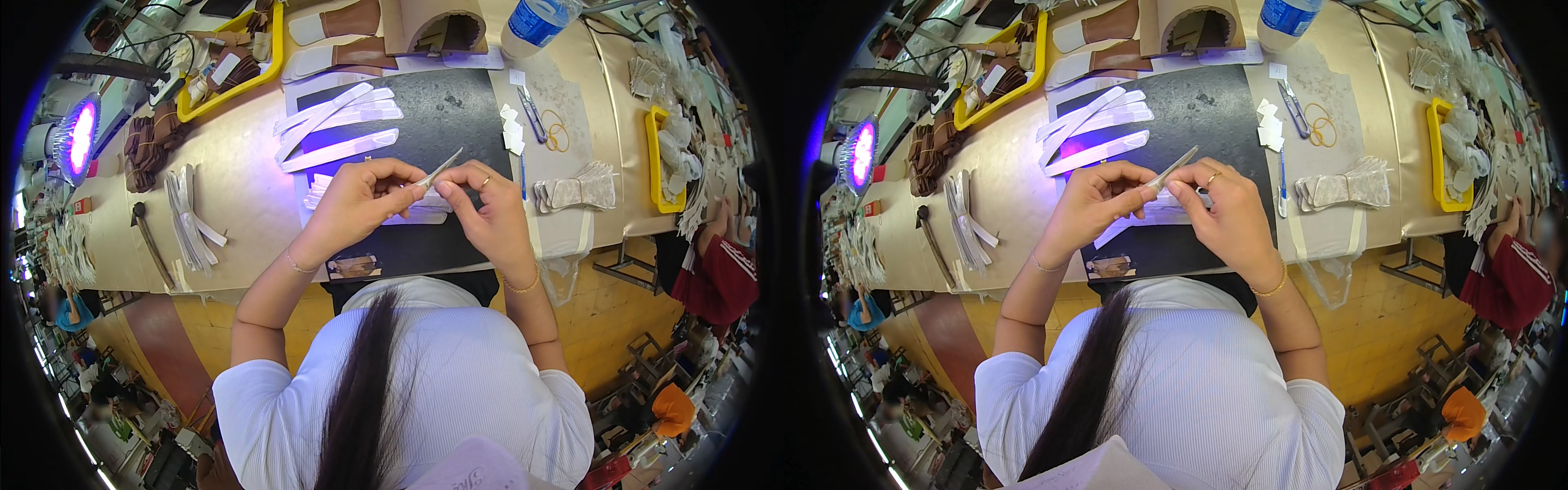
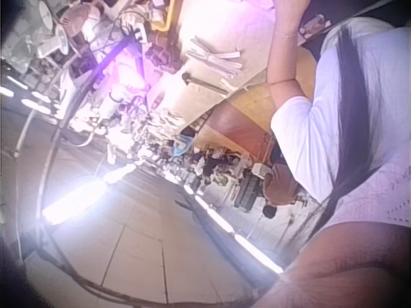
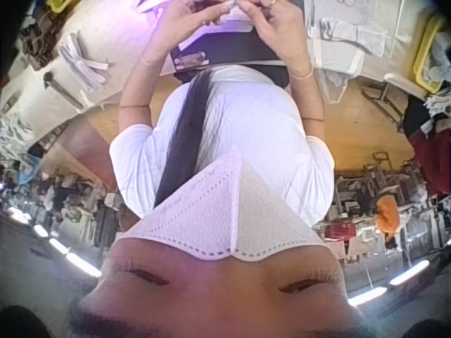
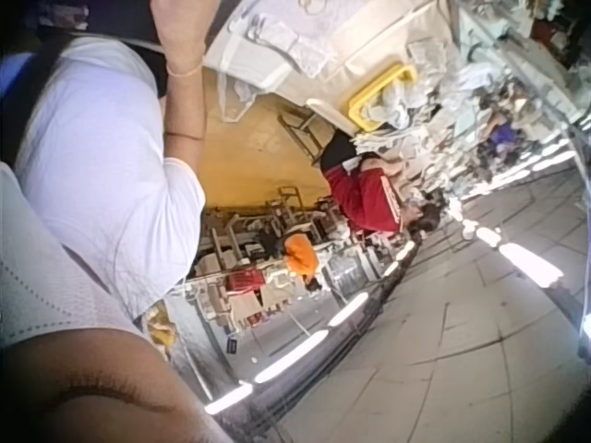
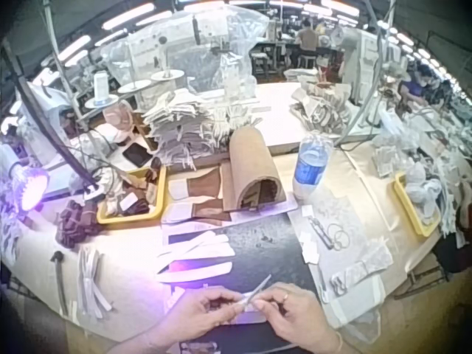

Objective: The person repeatedly folds small white fabric strips into compact shapes and stacks them on a black mat. The person also handles a clear plastic bag and a rubber band, placing the bag aside and using the band to secure a bundle of strips.

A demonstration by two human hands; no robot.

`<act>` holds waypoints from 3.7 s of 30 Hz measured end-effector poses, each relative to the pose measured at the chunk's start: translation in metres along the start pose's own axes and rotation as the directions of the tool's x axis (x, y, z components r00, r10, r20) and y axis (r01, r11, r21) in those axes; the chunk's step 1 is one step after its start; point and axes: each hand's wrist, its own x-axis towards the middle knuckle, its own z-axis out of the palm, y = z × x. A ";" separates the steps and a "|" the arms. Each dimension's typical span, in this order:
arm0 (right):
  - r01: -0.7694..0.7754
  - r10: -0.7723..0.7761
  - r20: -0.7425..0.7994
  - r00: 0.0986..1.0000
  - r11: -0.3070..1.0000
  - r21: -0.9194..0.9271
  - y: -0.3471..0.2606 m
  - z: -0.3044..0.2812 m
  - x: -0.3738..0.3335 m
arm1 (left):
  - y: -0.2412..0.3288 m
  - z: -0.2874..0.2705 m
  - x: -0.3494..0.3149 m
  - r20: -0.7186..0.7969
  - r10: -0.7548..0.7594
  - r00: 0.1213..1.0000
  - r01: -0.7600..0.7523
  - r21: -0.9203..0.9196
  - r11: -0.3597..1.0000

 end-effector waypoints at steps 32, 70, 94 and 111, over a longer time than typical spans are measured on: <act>0.220 -0.272 -0.127 0.954 0.922 -0.319 0.004 0.014 0.001 | -0.009 0.014 0.000 -0.143 0.206 0.968 -0.172 0.217 0.961; -0.217 0.210 -0.328 0.921 0.976 0.014 0.043 -0.037 -0.021 | -0.024 -0.096 0.020 -0.100 -0.124 0.987 0.145 0.243 0.959; -0.127 0.087 -0.254 0.963 0.981 -0.144 0.024 -0.022 -0.002 | -0.063 -0.114 0.090 -0.305 0.468 0.829 -0.037 0.806 0.591; 0.377 -0.339 0.186 0.922 0.680 -0.629 0.055 0.078 0.064 | -0.091 -0.059 0.042 -0.210 0.519 0.829 -0.185 0.772 0.608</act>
